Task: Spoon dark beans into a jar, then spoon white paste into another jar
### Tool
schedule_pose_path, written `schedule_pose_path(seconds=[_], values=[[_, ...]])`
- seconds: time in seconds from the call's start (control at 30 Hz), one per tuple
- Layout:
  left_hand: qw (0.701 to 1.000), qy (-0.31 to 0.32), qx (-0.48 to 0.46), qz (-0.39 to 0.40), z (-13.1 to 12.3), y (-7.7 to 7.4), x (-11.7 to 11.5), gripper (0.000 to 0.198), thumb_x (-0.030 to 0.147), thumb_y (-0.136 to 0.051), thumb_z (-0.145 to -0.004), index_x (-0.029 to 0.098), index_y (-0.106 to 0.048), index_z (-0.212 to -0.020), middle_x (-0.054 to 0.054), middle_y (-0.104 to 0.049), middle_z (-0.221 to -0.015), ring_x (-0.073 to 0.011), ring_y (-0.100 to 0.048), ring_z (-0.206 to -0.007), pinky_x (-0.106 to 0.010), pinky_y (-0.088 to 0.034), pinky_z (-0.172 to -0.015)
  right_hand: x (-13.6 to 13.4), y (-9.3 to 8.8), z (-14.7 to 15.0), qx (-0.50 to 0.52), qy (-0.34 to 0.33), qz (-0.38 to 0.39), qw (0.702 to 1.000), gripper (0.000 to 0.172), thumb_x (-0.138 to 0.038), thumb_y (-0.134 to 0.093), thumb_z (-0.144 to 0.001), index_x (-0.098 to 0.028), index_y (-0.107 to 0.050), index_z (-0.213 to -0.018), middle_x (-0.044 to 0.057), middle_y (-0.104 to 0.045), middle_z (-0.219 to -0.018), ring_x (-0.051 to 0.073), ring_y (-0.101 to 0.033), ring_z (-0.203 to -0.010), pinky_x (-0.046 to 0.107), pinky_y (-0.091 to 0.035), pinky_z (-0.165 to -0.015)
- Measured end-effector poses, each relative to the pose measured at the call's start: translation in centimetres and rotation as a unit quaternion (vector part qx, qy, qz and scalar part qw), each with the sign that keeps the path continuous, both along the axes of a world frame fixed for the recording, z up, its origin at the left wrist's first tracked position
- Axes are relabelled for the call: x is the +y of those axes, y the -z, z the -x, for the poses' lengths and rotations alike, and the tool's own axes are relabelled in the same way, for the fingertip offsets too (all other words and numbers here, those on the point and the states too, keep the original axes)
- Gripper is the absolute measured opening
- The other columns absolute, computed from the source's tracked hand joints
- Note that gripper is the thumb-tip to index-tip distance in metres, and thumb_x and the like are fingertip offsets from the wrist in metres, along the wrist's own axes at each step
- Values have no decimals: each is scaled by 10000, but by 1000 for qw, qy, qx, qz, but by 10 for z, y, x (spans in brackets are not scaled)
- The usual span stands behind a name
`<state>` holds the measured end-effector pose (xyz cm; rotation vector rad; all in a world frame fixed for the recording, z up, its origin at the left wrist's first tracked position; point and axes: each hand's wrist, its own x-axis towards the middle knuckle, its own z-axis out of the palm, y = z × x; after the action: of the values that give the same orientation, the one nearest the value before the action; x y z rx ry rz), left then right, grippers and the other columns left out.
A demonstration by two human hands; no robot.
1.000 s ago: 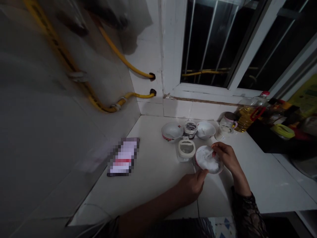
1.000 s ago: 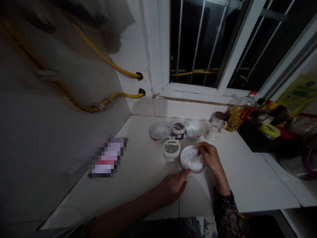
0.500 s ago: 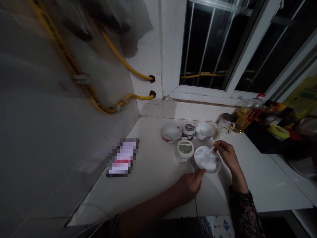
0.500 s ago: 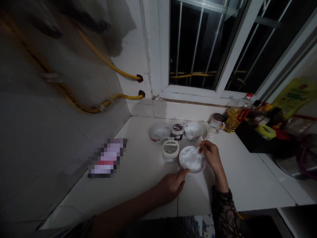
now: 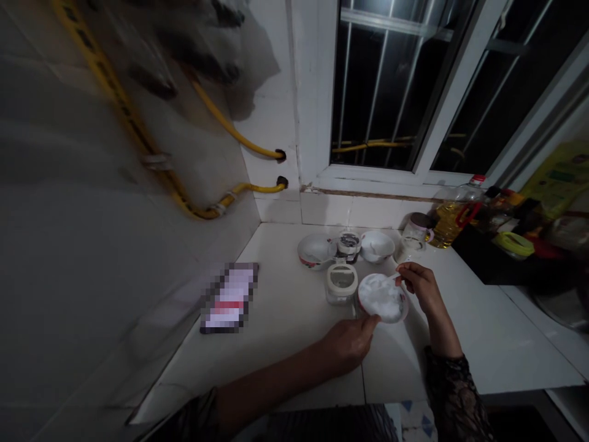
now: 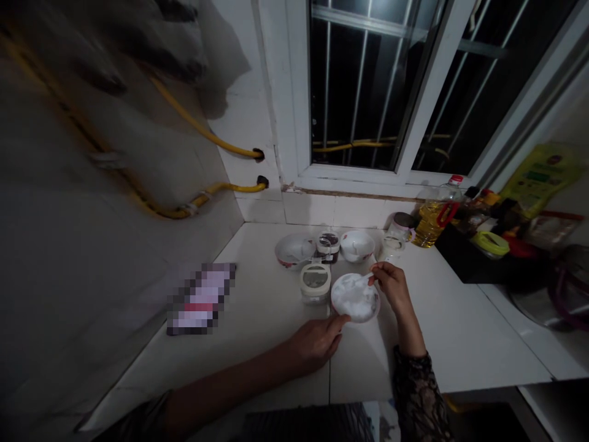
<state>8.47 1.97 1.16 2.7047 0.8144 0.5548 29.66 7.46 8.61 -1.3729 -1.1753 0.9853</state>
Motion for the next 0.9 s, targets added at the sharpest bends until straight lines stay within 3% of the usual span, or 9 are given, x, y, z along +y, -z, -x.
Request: schedule_pose_path(seconds=[0.3, 0.57, 0.77, 0.9], values=[[992, 28, -24, -120, 4, 20, 6, 475, 83, -357, -930, 75, -272, -1397, -181, -651, -1121, -230, -686, -926, -344, -591, -747, 0, 1, -1, 41, 3, -16, 999, 224, -380, -680, -585, -180, -632, -673, 5, -610, -475, 79, -309, -379, 242, -188, -388], [989, 28, -57, -134, 2, 26, 5, 497, 66, -354, -925, 48, -289, -1417, -209, -637, -1167, -224, -685, -983, -327, -598, -773, 2, 3, 0, 48, 10, 19, 999, 254, -370, -716, -554, -161, -634, -671, 23, -624, -469, 68, -297, -369, 233, -180, -382], [990, 23, -44, -135, 2, 24, 4, 515, 65, -346, -917, 59, -285, -1428, -198, -648, -1145, -215, -697, -918, -304, -597, -722, 0, -3, 10, 79, 2, -5, 997, 274, -397, -725, -570, -173, -626, -692, 13, -625, -505, 65, -290, -371, 230, -182, -381], [990, 21, -40, -133, 2, 24, 3, 495, 53, -352, -899, 30, -318, -1392, -209, -639, -1155, -227, -695, -914, -318, -596, -720, -6, -5, 28, 35, -13, -61, 997, 298, -467, -689, -690, -189, -609, -764, 15, -643, -573, 90, -357, -405, 238, -265, -396]])
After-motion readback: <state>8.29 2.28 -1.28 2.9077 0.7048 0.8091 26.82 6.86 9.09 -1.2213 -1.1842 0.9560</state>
